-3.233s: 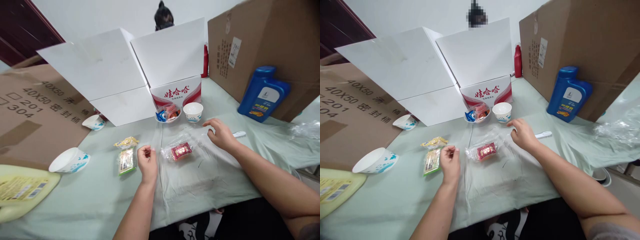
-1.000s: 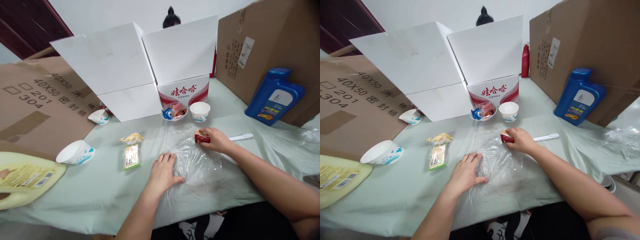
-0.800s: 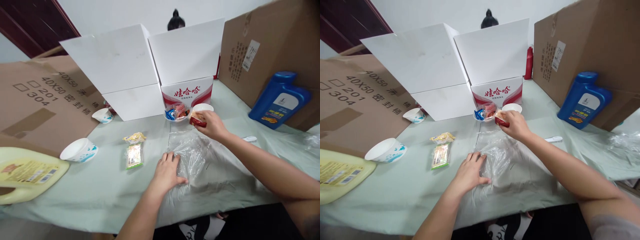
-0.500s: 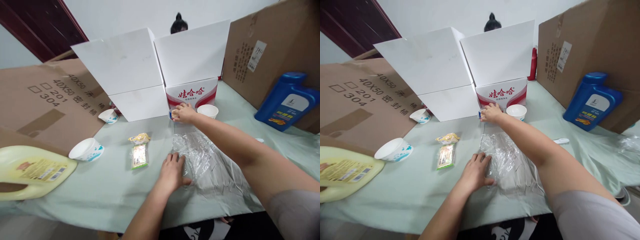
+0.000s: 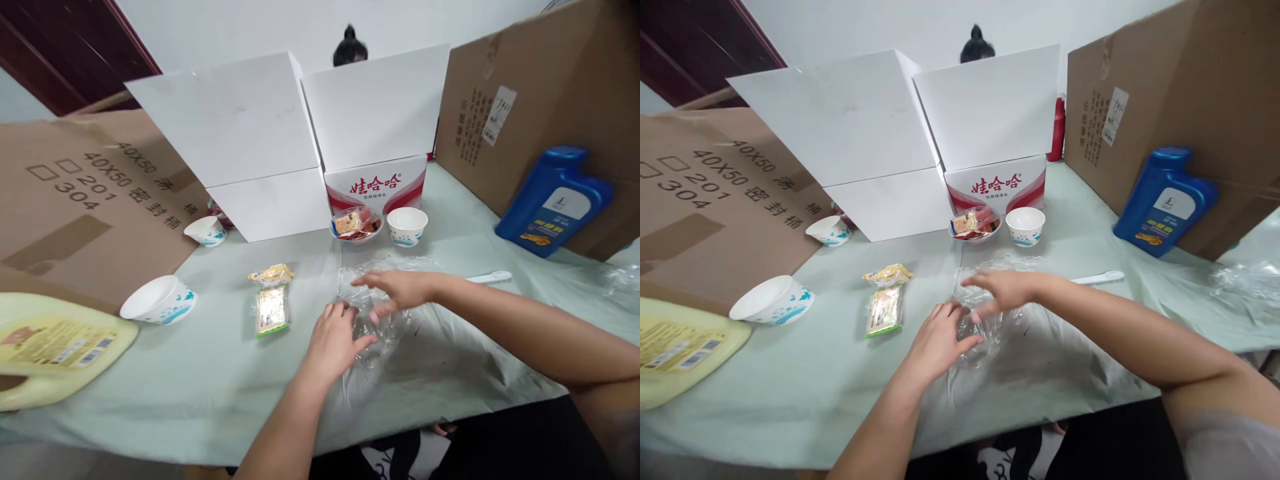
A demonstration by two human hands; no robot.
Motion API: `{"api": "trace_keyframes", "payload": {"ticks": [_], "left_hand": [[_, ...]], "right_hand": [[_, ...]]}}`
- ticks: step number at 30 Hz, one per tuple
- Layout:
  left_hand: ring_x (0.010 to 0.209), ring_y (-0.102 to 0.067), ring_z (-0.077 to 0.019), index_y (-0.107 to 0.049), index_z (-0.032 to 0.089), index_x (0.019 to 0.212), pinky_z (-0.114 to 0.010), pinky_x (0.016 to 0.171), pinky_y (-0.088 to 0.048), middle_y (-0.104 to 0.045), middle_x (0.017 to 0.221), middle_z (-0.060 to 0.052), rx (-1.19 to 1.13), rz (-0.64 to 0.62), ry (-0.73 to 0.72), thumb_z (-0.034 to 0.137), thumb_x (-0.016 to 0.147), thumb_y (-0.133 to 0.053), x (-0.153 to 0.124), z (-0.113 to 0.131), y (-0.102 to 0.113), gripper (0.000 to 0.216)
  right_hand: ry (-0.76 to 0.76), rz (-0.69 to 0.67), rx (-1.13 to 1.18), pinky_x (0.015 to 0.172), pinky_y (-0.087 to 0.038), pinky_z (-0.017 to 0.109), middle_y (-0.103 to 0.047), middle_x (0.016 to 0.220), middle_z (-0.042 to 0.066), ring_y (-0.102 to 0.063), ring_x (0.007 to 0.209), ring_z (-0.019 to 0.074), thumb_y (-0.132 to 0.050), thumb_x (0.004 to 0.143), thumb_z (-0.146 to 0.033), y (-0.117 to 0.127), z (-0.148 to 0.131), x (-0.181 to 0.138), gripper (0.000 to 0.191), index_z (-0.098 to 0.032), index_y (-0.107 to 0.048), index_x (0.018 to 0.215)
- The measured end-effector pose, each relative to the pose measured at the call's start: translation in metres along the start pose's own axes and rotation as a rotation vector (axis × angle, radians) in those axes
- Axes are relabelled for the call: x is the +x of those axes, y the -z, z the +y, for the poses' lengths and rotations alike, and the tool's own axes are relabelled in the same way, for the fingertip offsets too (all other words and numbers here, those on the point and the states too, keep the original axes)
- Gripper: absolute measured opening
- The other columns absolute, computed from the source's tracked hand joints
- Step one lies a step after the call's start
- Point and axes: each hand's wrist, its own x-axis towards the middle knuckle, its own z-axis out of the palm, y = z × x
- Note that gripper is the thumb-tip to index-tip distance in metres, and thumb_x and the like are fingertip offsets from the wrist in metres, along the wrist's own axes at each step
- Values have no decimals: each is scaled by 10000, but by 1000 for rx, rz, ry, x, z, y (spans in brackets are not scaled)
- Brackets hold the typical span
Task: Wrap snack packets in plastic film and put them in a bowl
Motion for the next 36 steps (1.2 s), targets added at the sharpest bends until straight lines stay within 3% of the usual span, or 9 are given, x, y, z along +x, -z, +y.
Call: {"api": "trace_keyframes", "payload": {"ticks": [3, 6, 8, 12, 15, 19, 25, 32, 36], "left_hand": [[1094, -539, -290, -651, 208, 1057, -416, 931, -455, -626, 1124, -84, -87, -80, -38, 498, 789, -677, 1, -7, 5, 396], [1154, -521, -289, -662, 234, 1010, -411, 966, -445, -605, 1210, -63, -171, -180, -111, 528, 688, -754, 1, -22, 12, 446], [1219, -482, -302, -666, 245, 992, -415, 999, -430, -562, 1293, -61, -203, -254, -162, 511, 575, -829, 0, -32, 15, 520], [1278, -434, -311, -684, 242, 888, -430, 1036, -394, -546, 1327, -62, -247, -306, -204, 363, 564, -844, 0, -42, 18, 381], [1108, -577, -242, -642, 216, 758, -380, 948, -447, -656, 1135, -54, -419, -274, -132, 295, 766, -652, 2, -41, 20, 80], [643, -657, -162, -526, 202, 787, -273, 618, -479, -675, 767, -15, -783, -257, 103, 401, 827, -539, 10, -46, 17, 203], [464, -580, -125, -480, 217, 905, -237, 532, -421, -588, 617, 71, -716, 16, 353, 332, 737, -605, 24, -52, -5, 239], [568, -624, -145, -531, 223, 1050, -245, 587, -400, -654, 711, 40, -348, 44, 405, 262, 757, -625, 26, -39, -17, 310], [623, -626, -159, -564, 222, 983, -245, 593, -381, -657, 696, 29, -301, 26, 407, 238, 752, -636, 27, -36, -14, 242]], "right_hand": [[-86, -157, 79, 819, -462, 319, -599, 1243, 126, -603, 1015, 253, -791, 644, -458, -13, 2, -45, 850, -188, -477, 1386], [-187, -183, 200, 666, -442, 252, -674, 903, 48, -609, 772, 167, -723, 720, -313, -12, 11, -78, 394, -173, -671, 1084], [-223, -155, 259, 618, -420, 236, -648, 791, 21, -582, 698, 138, -673, 744, -254, -7, 17, -94, 155, -161, -677, 868], [-211, -22, 541, 719, -461, 269, -653, 854, 27, -615, 799, 154, -641, 792, -335, 2, 30, -108, 179, -170, -569, 799], [-323, -42, 773, 697, -498, 291, -682, 881, 49, -663, 808, 179, -640, 802, -427, 2, 42, -110, 278, -185, -506, 825], [-455, -79, 836, 549, -482, 254, -677, 772, 27, -680, 662, 174, -638, 803, -423, -5, 52, -107, 285, -189, -480, 846], [-678, 152, 738, 469, -447, 228, -647, 706, -11, -661, 583, 161, -676, 769, -364, -12, 48, -95, 345, -197, -490, 1007], [-825, 469, 273, 601, -430, 247, -639, 588, -38, -622, 540, 137, -516, 903, -352, -23, 54, -84, 182, -215, -559, 1015], [-857, 465, 62, 637, -402, 261, -626, 557, -29, -647, 627, 174, -481, 927, -338, -28, 55, -75, 216, -210, -562, 1081]]}}
